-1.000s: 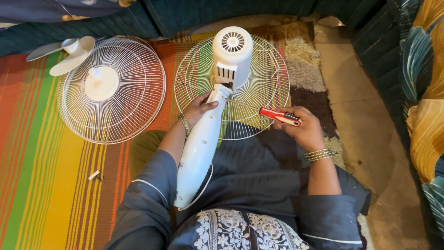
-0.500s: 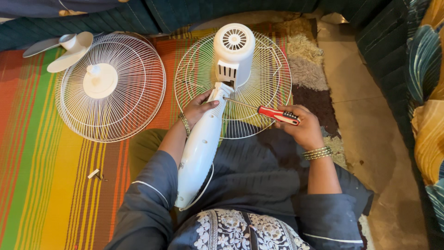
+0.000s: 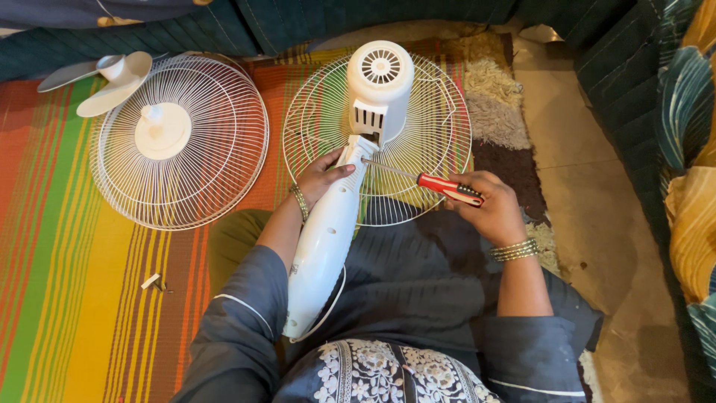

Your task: The person sits on a mat and uses a screwdriver to tighten screws on the neck and base of a white pedestal fan. They manipulate the fan's head and body to access different screw locations while working on the floor.

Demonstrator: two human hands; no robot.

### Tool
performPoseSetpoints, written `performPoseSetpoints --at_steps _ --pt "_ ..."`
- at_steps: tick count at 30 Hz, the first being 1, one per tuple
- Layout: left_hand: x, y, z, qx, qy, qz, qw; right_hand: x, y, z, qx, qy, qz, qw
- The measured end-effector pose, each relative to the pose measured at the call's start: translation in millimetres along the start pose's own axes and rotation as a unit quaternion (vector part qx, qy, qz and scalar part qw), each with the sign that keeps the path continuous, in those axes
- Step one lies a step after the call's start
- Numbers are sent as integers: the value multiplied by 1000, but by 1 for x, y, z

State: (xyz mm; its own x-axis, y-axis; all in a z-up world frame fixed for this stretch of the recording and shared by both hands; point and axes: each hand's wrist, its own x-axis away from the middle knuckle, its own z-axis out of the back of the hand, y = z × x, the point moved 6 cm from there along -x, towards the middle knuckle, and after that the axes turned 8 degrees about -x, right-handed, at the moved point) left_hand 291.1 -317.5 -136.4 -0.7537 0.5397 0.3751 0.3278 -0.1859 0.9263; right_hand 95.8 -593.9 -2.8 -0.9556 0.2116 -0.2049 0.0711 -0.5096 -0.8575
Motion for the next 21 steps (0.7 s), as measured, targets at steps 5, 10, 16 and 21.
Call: performPoseSetpoints --at_steps 5,10,16,21 --pt "2 0 -2 0 -6 22 1000 0 -4 0 -15 -10 6 1000" --pt "1 -1 -2 -4 -8 29 1000 -2 -4 0 -20 -18 -11 1000" --pt "1 -1 0 -33 2 37 999 -3 11 -6 -65 7 -40 997" --pt "0 -3 1 -53 11 51 997 -6 74 -21 -255 137 -265 920"
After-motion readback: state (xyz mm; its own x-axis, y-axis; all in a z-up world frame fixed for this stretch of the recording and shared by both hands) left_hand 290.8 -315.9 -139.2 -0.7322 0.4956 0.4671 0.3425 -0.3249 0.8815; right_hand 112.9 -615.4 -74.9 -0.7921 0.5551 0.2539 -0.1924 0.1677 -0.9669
